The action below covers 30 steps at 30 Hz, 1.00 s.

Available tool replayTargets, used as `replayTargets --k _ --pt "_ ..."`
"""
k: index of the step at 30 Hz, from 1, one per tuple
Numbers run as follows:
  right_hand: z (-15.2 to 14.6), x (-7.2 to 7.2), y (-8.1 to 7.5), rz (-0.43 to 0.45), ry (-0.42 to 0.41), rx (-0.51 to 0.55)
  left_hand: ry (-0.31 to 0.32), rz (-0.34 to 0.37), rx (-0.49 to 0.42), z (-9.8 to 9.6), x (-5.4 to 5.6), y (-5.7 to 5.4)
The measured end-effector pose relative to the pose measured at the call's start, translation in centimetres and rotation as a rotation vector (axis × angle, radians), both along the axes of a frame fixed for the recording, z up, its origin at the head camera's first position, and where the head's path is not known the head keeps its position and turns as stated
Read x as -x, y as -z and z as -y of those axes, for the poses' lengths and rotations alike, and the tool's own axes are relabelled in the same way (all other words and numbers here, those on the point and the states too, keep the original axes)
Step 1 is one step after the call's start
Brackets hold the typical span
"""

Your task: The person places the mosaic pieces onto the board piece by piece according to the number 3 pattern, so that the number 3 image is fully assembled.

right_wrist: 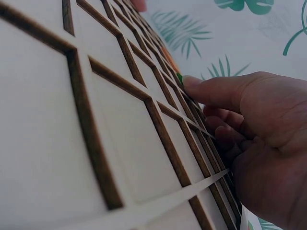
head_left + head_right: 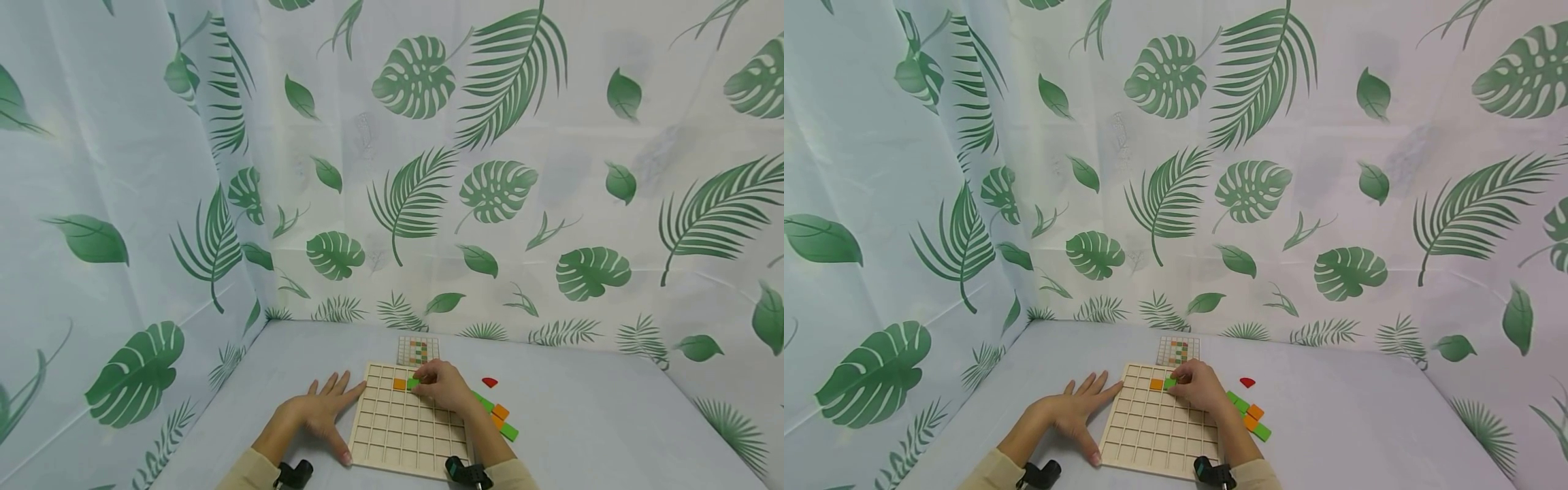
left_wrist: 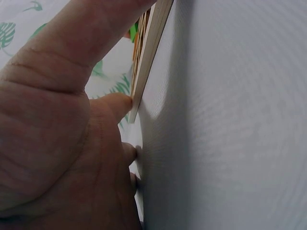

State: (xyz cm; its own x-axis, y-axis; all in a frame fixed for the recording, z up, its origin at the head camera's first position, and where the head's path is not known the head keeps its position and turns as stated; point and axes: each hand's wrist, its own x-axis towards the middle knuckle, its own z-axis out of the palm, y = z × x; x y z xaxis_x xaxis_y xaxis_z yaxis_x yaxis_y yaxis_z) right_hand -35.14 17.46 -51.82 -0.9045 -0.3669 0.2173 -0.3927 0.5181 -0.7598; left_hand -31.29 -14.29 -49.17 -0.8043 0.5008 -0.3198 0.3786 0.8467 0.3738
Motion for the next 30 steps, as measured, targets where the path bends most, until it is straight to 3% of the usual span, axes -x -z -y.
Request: replayTargets --k 30 --pt "0.08 -0.17 -0.37 -0.026 -0.011 -0.019 0.000 0.006 0.000 0.03 0.19 0.10"
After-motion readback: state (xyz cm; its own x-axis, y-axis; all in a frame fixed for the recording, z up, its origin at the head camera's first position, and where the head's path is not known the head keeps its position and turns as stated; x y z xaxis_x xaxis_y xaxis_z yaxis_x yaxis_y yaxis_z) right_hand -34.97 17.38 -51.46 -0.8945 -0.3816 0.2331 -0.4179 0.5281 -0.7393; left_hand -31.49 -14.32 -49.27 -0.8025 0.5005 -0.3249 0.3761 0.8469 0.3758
